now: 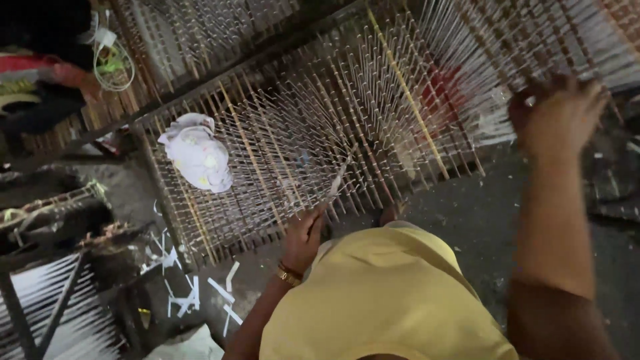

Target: Dipping bundles of wicks into a wax vat and hanging them on a drying rack in a candle workshop.

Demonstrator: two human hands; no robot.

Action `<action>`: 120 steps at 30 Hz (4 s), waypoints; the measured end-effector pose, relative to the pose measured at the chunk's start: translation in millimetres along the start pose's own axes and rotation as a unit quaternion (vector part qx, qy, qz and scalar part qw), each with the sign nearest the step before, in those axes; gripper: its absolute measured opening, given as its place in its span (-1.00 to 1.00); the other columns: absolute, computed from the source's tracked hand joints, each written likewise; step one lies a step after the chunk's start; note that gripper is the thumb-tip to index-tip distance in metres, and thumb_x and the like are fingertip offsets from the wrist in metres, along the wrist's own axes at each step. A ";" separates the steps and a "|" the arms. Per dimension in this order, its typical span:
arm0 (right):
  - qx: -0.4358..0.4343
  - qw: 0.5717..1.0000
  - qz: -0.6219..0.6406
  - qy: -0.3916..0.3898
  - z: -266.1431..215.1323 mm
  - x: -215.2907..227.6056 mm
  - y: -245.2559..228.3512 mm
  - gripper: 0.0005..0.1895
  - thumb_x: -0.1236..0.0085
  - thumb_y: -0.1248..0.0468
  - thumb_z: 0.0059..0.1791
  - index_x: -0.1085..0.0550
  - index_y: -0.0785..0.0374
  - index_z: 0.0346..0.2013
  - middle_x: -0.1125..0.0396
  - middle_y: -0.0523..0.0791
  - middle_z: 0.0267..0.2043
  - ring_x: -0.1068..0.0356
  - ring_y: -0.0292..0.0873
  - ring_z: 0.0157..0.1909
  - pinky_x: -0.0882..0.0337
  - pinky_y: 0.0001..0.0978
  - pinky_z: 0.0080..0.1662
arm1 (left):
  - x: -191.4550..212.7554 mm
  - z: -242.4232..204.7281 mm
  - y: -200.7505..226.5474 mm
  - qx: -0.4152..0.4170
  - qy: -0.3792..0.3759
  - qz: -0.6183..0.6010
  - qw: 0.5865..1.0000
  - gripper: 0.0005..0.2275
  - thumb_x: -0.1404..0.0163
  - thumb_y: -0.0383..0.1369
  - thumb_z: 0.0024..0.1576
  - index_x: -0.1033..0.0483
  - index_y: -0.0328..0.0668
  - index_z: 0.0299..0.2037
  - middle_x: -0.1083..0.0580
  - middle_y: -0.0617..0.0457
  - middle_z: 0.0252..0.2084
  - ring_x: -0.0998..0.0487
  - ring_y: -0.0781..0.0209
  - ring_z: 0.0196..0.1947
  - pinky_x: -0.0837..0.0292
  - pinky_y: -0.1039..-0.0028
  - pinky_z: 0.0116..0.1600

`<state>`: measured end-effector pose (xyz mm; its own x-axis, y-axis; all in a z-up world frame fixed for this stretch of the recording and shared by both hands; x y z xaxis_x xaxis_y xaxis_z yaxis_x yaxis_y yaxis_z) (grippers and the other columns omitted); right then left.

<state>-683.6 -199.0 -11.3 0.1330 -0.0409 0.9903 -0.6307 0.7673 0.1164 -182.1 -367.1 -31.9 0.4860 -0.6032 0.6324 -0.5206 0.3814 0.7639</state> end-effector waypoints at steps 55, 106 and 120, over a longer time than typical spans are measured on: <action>0.053 0.992 0.091 0.076 -78.4 -162.5 108.0 -0.60 -0.19 0.25 0.07 -0.66 -0.05 0.20 -0.40 -0.09 -0.16 -0.43 0.12 -0.16 -0.31 -0.06 -0.28 | -57.1 17.7 25.4 0.005 -0.058 0.049 0.997 -0.68 0.19 -0.25 0.32 -0.56 -0.11 0.14 -0.44 0.17 -0.54 -0.32 0.35 -0.63 -0.16 0.48 -0.49; 0.123 0.986 0.061 0.093 -86.0 -154.5 83.6 -0.81 -0.32 0.14 0.13 -0.68 -0.13 0.04 -0.48 -0.20 -0.11 -0.49 -0.03 -0.16 -0.42 -0.09 -0.24 | -42.3 2.2 45.9 -0.059 -0.048 0.074 0.994 -0.76 0.21 -0.38 0.32 -0.53 -0.18 0.03 -0.47 0.00 -0.31 -0.43 0.18 -0.53 -0.21 0.41 -0.44; 0.100 0.986 0.132 0.020 -53.3 -124.7 62.4 -0.46 -0.16 0.32 0.06 -0.58 -0.01 0.35 -0.30 0.14 0.02 -0.27 0.30 -0.11 -0.31 0.11 -0.15 | -45.7 -4.3 25.5 -0.035 -0.068 0.069 0.995 -0.68 0.19 -0.35 0.33 -0.50 -0.22 0.20 -0.50 0.00 -0.31 -0.35 0.27 -0.60 -0.17 0.45 -0.48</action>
<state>-698.8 -111.9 -131.6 -0.0283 0.1711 0.9849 -0.7853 0.6058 -0.1278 -214.6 -326.7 -40.7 0.3111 -0.6291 0.7124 -0.5238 0.5120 0.6808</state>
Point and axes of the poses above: each hand's wrist, its own z-axis towards the middle knuckle, its own x-axis out of the back of the hand, y = z × x, the point moved 7 cm from there along z, towards the middle knuckle
